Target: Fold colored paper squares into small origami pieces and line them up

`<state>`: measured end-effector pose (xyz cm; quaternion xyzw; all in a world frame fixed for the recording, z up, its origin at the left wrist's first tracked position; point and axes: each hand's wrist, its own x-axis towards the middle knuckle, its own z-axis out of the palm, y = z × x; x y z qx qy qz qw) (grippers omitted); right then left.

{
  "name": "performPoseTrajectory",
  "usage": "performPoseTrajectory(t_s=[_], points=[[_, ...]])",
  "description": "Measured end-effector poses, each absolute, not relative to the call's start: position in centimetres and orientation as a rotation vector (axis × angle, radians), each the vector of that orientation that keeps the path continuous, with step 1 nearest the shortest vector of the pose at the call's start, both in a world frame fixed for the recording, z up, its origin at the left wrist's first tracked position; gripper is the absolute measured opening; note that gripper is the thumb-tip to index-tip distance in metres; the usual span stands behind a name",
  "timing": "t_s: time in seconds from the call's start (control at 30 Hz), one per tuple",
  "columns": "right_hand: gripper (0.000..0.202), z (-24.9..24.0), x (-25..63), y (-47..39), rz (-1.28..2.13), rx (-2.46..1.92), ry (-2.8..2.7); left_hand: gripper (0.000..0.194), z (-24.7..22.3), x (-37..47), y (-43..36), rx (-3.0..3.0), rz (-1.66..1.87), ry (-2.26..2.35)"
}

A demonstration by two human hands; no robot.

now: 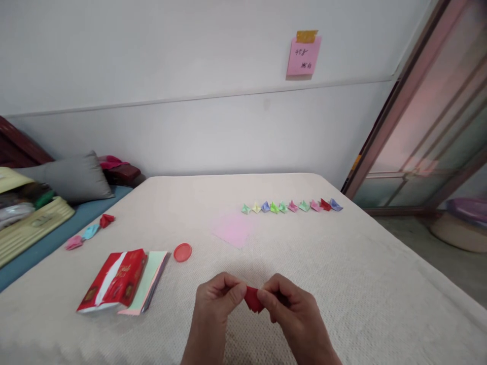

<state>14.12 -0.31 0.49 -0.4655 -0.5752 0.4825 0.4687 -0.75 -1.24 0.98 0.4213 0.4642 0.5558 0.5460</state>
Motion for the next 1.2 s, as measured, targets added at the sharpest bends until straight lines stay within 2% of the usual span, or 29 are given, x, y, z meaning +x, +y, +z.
performPoseTrajectory(t_s=[0.2, 0.4, 0.63, 0.77, 1.2], points=[[0.028, 0.9, 14.8, 0.2, 1.339, -1.148, -1.46, 0.019, 0.5, -1.4, -1.1, 0.957, 1.347, 1.133], [0.031, 0.7, 14.4, -0.2, 1.253, -1.189, -1.397, 0.024, 0.6, -1.1, -1.0, 0.914, 1.378, 1.095], [0.032, 0.6, 14.8, 0.0, 1.27, -1.212, -1.255, 0.017, 1.4, 0.0, -1.1, 1.083, 1.158, 0.965], [0.032, 0.4, 14.8, 0.1, 1.285, -1.193, -1.292, 0.018, 1.3, 0.2, -1.2, 1.094, 1.185, 1.094], [0.034, 0.3, 14.2, -0.1, 1.29, -1.214, -1.17, 0.012, 1.2, 0.1, -1.0, 0.967, 1.192, 1.019]])
